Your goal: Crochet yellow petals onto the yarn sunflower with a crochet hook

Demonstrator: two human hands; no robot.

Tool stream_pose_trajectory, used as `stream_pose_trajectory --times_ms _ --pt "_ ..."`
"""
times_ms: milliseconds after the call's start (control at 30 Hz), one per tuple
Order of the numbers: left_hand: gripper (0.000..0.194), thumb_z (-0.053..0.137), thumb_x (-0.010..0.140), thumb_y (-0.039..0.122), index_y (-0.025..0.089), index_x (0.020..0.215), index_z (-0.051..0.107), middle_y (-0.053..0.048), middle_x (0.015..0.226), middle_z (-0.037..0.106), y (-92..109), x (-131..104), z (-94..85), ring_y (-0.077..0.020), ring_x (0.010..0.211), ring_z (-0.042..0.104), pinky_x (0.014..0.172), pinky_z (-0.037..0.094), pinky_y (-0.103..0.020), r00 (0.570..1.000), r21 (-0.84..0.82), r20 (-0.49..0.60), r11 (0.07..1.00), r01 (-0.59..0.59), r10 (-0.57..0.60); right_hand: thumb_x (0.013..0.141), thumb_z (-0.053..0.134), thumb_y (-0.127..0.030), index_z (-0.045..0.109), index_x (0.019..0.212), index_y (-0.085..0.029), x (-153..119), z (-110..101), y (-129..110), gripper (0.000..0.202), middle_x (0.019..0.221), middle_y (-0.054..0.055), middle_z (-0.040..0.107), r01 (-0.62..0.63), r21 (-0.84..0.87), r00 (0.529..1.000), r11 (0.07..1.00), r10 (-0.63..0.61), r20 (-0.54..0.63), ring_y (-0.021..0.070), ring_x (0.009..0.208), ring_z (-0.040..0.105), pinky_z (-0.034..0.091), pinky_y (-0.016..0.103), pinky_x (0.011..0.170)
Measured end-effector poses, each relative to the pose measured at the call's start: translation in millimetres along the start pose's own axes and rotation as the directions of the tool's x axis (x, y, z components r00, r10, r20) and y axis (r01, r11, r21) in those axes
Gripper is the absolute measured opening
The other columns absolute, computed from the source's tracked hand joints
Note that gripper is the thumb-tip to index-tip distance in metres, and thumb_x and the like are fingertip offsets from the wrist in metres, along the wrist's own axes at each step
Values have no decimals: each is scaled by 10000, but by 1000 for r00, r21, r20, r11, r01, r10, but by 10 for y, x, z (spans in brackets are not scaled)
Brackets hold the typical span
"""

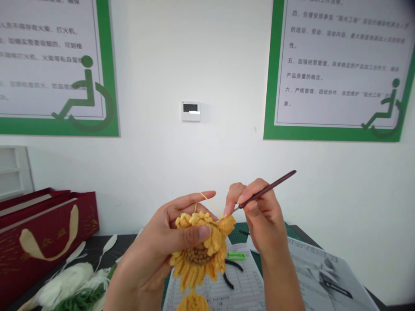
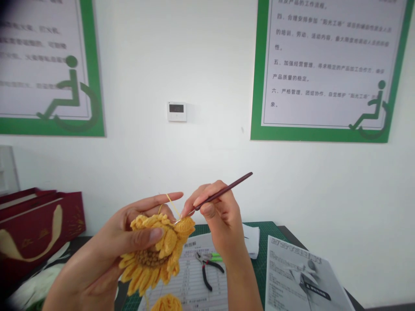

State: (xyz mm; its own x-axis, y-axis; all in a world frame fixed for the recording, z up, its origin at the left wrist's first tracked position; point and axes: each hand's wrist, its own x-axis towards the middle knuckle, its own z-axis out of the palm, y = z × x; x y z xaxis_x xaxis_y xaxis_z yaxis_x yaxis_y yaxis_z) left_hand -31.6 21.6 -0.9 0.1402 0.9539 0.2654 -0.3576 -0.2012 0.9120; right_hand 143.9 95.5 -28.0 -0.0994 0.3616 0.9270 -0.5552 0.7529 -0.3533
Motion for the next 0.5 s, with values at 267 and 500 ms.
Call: stream_pose_trajectory --times_ms 267,500 --pt "589 981 664 180 176 1228 812 -51 796 774 -22 11 -1 -188 701 719 677 591 -271 997 33 -72 999 6 -3 1073 545 -283 642 1016 -285 -21 -46 -110 113 873 19 773 306 -458 952 835 -257 168 217 787 711 498 459 835" --pt "615 967 684 177 204 1272 791 -82 912 790 -26 -33 48 -277 845 774 779 620 -356 998 -51 -68 999 -2 -1 1000 606 -114 656 1048 -299 -21 30 -79 198 941 4 791 537 -641 842 548 -386 376 186 789 689 528 398 706"
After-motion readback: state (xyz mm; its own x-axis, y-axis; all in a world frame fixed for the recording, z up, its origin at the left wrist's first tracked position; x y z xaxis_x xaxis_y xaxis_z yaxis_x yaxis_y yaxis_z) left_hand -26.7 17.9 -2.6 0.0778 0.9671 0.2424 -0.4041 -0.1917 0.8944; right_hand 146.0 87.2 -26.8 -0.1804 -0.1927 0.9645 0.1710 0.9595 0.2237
